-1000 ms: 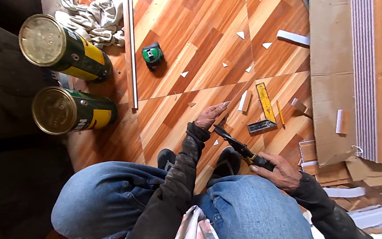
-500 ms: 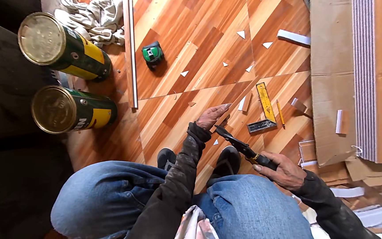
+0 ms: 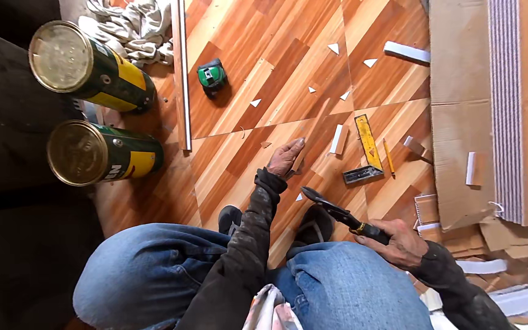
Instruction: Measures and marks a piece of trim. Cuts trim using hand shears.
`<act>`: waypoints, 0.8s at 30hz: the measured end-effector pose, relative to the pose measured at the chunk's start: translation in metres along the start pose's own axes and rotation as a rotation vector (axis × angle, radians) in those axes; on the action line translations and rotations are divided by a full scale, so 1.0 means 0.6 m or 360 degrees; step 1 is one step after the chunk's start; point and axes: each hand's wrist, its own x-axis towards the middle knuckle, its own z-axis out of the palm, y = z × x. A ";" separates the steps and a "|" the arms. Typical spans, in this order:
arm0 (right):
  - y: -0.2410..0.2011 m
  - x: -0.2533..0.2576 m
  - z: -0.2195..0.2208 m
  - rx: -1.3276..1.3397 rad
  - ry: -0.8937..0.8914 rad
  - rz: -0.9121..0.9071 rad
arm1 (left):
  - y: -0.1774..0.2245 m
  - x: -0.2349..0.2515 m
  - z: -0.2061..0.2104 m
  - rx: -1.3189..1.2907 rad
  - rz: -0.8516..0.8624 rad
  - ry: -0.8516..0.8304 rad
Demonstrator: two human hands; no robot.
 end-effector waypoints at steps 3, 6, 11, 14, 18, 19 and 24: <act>0.027 0.005 0.032 0.0069 0.0221 0.0240 | 0.004 0.003 -0.006 -0.0124 0.0017 0.0032; 0.048 0.044 0.085 0.0011 0.0489 0.0493 | 0.005 0.004 -0.009 -0.0246 -0.0048 -0.0018; 0.044 0.157 0.138 -0.0213 0.0650 0.0932 | -0.013 0.009 -0.007 -0.0336 0.0059 0.0153; 0.044 0.214 0.159 -0.0245 0.0685 0.1044 | -0.019 0.010 -0.005 -0.0342 0.0129 0.0380; 0.055 0.247 0.191 -0.0387 0.0788 0.0986 | -0.007 0.006 0.007 -0.0405 0.0218 0.0633; 0.058 0.247 0.195 -0.0422 0.0780 0.0966 | -0.006 0.005 0.009 -0.0415 0.0259 0.0659; 0.052 0.231 0.184 -0.0540 0.0739 0.0808 | -0.007 0.009 0.020 -0.0470 0.0411 0.0726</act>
